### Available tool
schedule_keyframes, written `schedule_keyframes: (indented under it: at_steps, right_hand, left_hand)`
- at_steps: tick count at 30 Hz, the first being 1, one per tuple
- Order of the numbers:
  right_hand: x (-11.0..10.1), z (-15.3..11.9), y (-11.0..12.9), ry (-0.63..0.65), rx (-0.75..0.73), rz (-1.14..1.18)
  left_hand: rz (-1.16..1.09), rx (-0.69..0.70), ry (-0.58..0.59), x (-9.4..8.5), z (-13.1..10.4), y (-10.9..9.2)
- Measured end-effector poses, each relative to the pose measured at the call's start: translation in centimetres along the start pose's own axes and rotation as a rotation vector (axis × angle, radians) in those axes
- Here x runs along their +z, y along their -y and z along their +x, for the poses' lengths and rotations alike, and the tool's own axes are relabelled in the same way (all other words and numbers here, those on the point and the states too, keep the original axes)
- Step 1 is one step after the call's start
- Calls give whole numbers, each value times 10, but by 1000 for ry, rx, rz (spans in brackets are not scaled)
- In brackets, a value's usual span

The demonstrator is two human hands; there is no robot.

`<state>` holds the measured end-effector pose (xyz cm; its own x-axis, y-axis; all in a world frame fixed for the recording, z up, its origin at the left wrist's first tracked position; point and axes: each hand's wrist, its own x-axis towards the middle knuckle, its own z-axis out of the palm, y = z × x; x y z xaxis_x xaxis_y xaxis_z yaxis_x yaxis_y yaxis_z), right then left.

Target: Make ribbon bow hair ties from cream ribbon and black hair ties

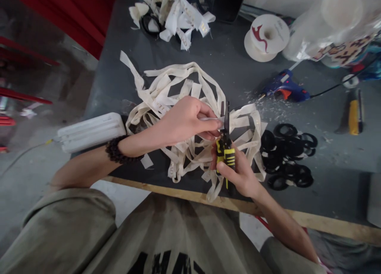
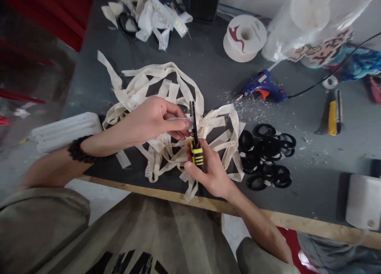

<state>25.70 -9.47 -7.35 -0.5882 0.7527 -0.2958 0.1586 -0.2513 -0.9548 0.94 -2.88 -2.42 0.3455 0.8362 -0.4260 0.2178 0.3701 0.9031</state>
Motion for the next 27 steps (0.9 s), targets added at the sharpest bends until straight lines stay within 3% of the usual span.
schedule_keyframes:
  at_steps: [27]
  right_hand:
    - [1, 0, 0, -1, 5, -8]
  left_hand:
    - [-2, 7, 20, -7, 2, -4]
